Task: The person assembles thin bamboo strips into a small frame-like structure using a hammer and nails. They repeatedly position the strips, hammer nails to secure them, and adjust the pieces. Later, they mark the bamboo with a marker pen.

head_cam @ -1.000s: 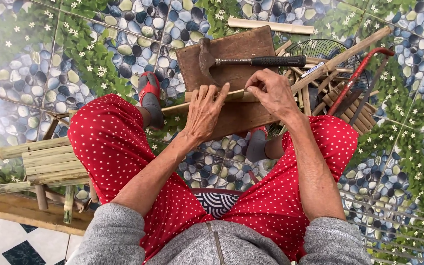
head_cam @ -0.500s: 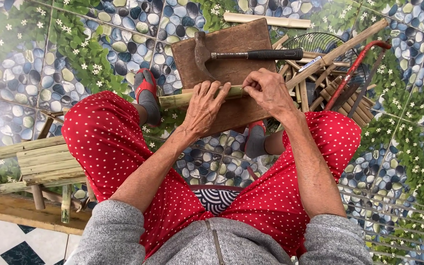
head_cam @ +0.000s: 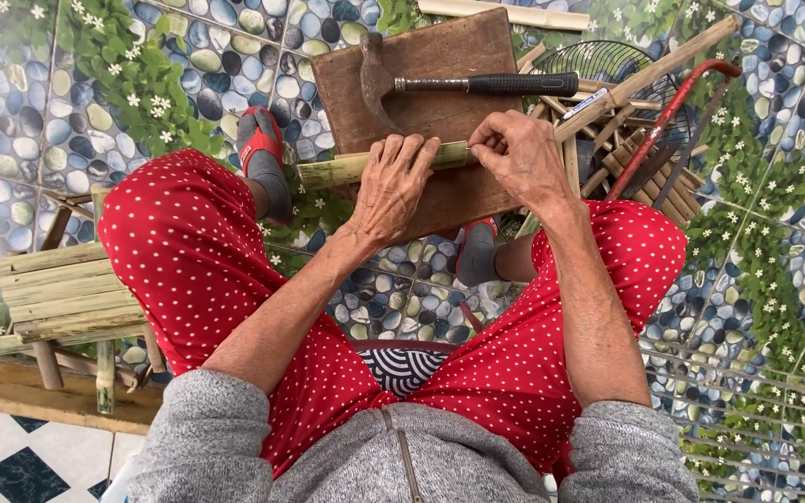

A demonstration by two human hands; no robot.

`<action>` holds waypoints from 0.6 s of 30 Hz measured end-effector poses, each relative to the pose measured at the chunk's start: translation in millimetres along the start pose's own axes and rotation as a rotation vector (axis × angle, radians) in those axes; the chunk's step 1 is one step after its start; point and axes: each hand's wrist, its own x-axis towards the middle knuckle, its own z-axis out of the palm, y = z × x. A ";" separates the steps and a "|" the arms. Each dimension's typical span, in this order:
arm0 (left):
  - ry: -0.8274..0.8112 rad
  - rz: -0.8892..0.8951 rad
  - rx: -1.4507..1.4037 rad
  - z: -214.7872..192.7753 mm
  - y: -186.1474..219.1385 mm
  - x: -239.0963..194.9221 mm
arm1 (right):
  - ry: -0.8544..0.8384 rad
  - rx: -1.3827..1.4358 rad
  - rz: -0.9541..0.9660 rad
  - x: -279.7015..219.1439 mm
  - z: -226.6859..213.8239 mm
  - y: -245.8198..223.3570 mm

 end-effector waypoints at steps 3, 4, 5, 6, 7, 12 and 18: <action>-0.012 -0.006 -0.016 2.0 -0.5 -0.1 | -0.030 0.026 0.046 -0.5 -2.0 -5.9; -0.004 -0.006 -0.020 1.8 -0.6 0.3 | -0.042 0.038 0.053 -1.0 -2.8 -8.4; 0.003 -0.006 -0.024 1.7 -0.5 0.5 | -0.054 0.051 0.061 -1.7 -3.5 -10.8; 0.000 -0.008 -0.027 1.0 -0.5 0.4 | -0.057 0.051 0.063 -1.9 -3.4 -11.0; -0.003 -0.006 -0.034 0.3 -0.6 0.3 | -0.057 0.057 0.073 -1.8 -3.2 -11.3; -0.002 -0.017 -0.037 0.6 -0.9 1.0 | -0.061 0.082 0.105 -1.8 -3.3 -11.3; -0.006 -0.036 -0.039 -4.1 0.2 4.5 | -0.061 0.085 0.131 -0.6 -2.0 -11.2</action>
